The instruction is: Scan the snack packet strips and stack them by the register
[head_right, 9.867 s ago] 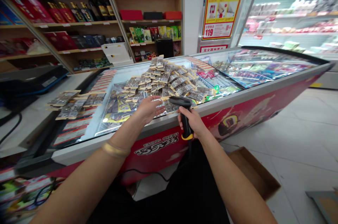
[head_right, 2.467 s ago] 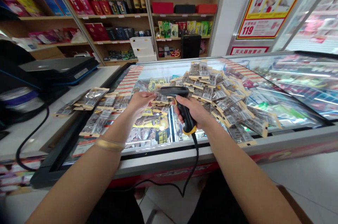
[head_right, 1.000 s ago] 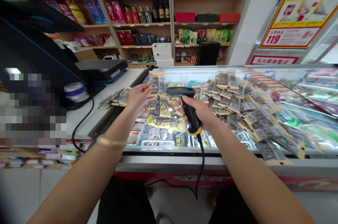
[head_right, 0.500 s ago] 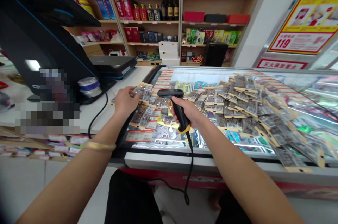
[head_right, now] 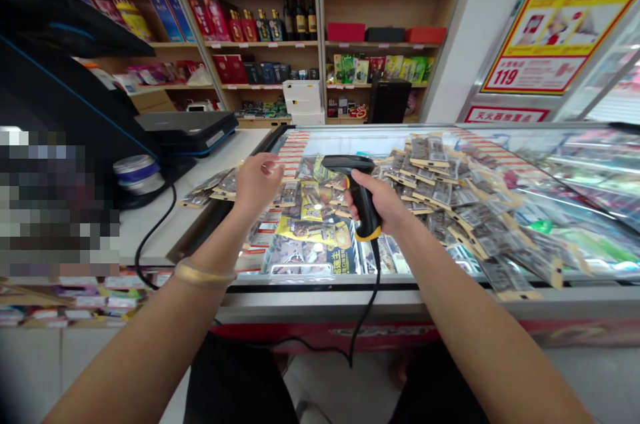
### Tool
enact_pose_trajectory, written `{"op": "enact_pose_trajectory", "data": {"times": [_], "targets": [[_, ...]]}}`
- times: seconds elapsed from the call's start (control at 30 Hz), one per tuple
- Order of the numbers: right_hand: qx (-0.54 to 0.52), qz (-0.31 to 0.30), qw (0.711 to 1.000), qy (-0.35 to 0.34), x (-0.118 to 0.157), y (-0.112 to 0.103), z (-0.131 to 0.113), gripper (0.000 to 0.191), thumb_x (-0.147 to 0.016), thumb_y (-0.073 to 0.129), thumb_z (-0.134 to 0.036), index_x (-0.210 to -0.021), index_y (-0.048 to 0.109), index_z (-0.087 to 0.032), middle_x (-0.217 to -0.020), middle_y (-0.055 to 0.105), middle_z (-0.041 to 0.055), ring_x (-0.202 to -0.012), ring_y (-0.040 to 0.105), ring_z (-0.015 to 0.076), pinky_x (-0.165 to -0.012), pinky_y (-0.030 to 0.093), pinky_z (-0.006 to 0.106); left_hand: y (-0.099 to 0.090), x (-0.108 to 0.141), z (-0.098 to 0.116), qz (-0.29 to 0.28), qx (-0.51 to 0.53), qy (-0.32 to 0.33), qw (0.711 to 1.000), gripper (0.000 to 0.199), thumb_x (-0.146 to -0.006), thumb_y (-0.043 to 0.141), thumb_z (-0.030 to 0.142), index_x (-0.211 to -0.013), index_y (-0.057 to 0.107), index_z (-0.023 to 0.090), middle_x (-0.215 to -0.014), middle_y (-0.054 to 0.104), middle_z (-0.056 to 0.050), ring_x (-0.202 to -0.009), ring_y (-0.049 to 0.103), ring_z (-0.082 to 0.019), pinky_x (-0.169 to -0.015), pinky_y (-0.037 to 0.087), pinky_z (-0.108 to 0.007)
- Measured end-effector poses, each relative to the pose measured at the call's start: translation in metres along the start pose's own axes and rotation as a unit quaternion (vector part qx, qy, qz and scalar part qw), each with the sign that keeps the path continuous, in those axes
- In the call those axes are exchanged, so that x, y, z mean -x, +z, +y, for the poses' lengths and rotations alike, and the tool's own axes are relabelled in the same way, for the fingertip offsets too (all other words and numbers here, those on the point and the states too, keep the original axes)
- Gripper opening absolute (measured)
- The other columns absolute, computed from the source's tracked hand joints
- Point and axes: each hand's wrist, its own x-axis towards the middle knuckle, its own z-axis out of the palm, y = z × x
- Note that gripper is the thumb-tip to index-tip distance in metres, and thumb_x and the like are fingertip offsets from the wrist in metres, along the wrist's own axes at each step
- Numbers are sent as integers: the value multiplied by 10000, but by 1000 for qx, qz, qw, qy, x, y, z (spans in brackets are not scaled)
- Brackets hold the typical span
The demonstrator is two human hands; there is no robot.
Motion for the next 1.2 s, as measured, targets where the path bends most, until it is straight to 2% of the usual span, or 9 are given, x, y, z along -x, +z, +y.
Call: {"op": "enact_pose_trajectory", "data": {"times": [0.13,0.3,0.43,0.57,0.67,0.8,0.97,1.07,1.2], "targets": [[-15,21,1000,-9,12,-30,-4,282,-847,638,-457,-829,575,-183,-562,556,-7,-427,457,101,-384,395,210,44,3,35,-78,-2,-6,997,289,-859,576,291,-1076,703,149,-1032,704,-112,-995,648,-230,-944,475,-340],[-30,38,999,-1,19,-46,0,291,-850,628,-465,-848,571,-179,-558,555,-21,-408,460,93,-377,389,202,90,6,56,-186,-141,-57,971,488,-925,474,492,-1177,681,128,-1225,678,-190,-1169,614,-313,-986,458,-393],[-30,39,999,3,21,-47,5,287,-853,629,-453,-859,581,-171,-561,569,-20,-404,479,92,-378,403,201,106,3,56,-218,-217,-80,948,648,-881,477,640,-1199,664,107,-1324,615,-237,-1264,545,-379,-1031,421,-436],[-27,30,999,-8,21,-46,8,285,-833,647,-444,-861,581,-169,-563,578,-20,-400,482,91,-371,401,200,109,-2,46,-235,-212,-92,944,578,-830,586,613,-1121,672,120,-1280,635,-231,-1269,537,-378,-1010,426,-416],[-22,27,999,-10,21,-45,9,291,-815,659,-444,-858,581,-167,-563,583,-19,-398,486,93,-367,405,198,109,-4,34,-221,-152,-104,958,500,-763,700,541,-1056,654,138,-1148,693,-192,-1150,617,-337,-931,470,-389],[-20,26,999,-14,22,-45,9,301,-800,668,-444,-852,594,-156,-561,579,-21,-391,485,86,-362,407,189,110,-4,21,-151,42,-150,976,304,-778,703,351,-1005,618,168,-897,714,-70,-839,687,-212,-717,515,-300],[-10,36,999,-8,23,-43,9,297,-789,678,-440,-838,593,-160,-567,584,-14,-387,484,88,-358,405,193,111,-7,20,-57,270,-222,935,186,-811,621,190,-993,633,155,-666,632,2,-575,650,-149,-571,511,-259],[-11,35,999,-10,23,-42,10,289,-804,664,-440,-840,595,-161,-569,583,-12,-394,484,89,-363,406,195,108,-6,25,-46,340,-197,918,205,-792,626,195,-991,654,154,-693,651,2,-540,640,-134,-564,541,-268],[-12,38,999,-10,22,-42,11,300,-808,661,-451,-840,593,-161,-573,583,-12,-402,484,88,-369,408,194,104,-3,32,-37,383,-96,918,237,-774,619,208,-999,681,163,-730,681,5,-611,667,-138,-644,586,-284]]}}
